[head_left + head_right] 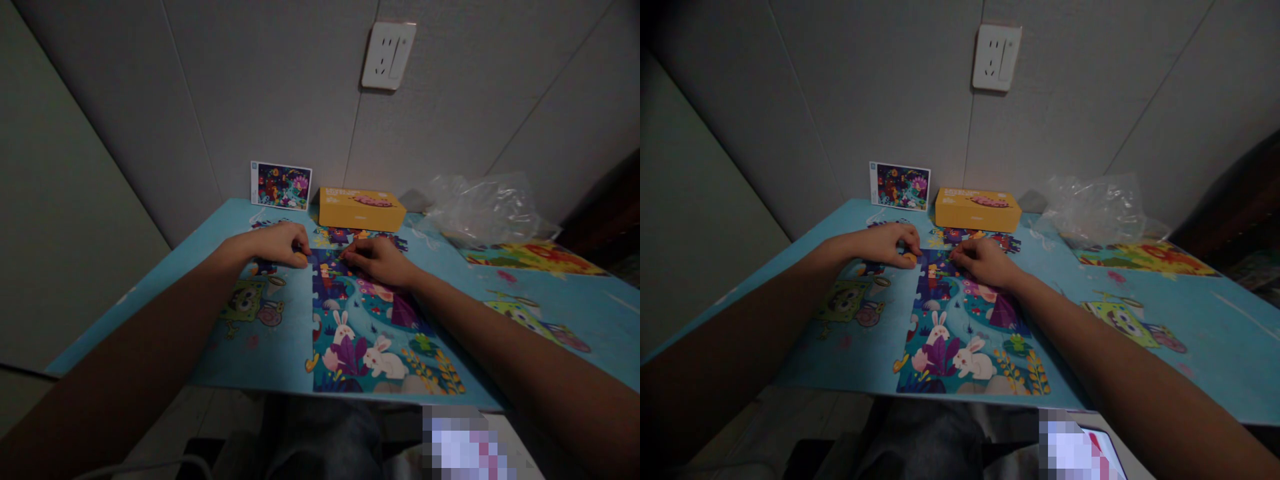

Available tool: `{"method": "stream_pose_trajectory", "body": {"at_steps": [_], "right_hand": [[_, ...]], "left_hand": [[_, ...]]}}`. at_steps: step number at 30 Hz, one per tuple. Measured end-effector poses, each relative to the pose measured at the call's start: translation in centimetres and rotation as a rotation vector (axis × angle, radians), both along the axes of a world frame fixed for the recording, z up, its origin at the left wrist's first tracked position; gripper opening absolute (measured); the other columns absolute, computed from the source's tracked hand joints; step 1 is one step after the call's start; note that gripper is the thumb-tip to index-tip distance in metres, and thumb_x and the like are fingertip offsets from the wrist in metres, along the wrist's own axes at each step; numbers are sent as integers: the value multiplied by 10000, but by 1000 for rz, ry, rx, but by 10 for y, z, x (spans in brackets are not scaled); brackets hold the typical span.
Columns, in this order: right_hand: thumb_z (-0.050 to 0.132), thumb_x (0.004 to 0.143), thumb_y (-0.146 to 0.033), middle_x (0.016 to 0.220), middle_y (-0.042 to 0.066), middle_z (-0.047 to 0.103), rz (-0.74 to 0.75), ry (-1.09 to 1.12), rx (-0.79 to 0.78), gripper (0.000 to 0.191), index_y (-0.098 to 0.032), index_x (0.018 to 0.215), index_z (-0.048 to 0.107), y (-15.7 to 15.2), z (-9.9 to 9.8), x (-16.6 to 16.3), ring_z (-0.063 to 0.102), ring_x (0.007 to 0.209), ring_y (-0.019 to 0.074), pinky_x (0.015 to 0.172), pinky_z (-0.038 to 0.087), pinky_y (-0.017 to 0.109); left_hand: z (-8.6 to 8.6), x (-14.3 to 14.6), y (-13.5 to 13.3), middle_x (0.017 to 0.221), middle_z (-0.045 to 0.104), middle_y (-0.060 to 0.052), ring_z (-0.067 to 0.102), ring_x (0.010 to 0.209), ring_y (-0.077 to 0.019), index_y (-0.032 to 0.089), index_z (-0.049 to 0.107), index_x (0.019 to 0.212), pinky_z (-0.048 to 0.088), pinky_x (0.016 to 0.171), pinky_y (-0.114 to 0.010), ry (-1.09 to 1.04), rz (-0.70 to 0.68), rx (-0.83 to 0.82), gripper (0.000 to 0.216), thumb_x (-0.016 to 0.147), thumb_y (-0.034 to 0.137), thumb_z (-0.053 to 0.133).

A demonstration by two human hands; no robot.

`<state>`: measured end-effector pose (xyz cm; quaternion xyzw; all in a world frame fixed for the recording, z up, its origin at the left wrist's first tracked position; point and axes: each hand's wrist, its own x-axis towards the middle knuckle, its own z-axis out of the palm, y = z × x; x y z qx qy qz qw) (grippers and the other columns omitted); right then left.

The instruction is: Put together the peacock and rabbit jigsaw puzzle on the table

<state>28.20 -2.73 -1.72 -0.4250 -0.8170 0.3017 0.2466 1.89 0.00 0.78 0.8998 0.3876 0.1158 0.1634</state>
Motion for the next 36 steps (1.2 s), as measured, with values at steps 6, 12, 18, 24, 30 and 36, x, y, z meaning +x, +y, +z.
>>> {"method": "stream_pose_trajectory", "body": {"at_steps": [6, 12, 18, 24, 30, 36], "right_hand": [[530, 867, -419, 644, 19, 625, 2, -17, 3, 312, -147, 839, 682, 0, -1, 0, 507, 538, 128, 519, 375, 254], [537, 862, -421, 637, 23, 630, -4, -27, -5, 320, -144, 866, 697, 1, 0, 0, 512, 538, 133, 521, 369, 261], [549, 849, -410, 668, 32, 650, -7, -37, 25, 311, -143, 861, 709, 1, 0, -1, 537, 574, 144, 547, 378, 263], [538, 859, -429, 633, 19, 631, -8, -41, -3, 333, -137, 870, 699, 0, 0, -1, 515, 537, 130, 523, 371, 252], [551, 857, -434, 600, 6, 622, 0, -22, 2, 331, -138, 864, 701, 1, -2, 0, 500, 514, 122, 524, 368, 249], [559, 850, -443, 632, 17, 639, -7, -23, 1, 343, -133, 874, 705, 1, -1, 0, 519, 540, 127, 539, 374, 251]], "left_hand": [[0, 0, 0, 924, 686, -53, 617, 822, -181, 183, 761, 834, 450, 816, -274, -15, -13, -10, 217, 647, 286, 726], [2, 1, -3, 909, 697, -50, 606, 819, -191, 212, 758, 868, 437, 781, -279, 7, 15, 15, 246, 636, 286, 720], [0, 2, -2, 934, 708, -80, 618, 802, -205, 184, 766, 892, 444, 786, -304, 27, 7, 57, 277, 653, 301, 686], [-1, 1, -1, 922, 718, -62, 629, 829, -202, 211, 769, 868, 447, 838, -298, 2, 1, 42, 243, 649, 284, 692], [-2, 0, 0, 982, 714, -63, 637, 870, -200, 188, 761, 926, 454, 853, -289, 48, -30, 58, 284, 665, 268, 682], [0, 0, -2, 1009, 708, -100, 644, 895, -218, 143, 751, 989, 465, 845, -307, 98, -64, 63, 337, 699, 279, 648]]}}
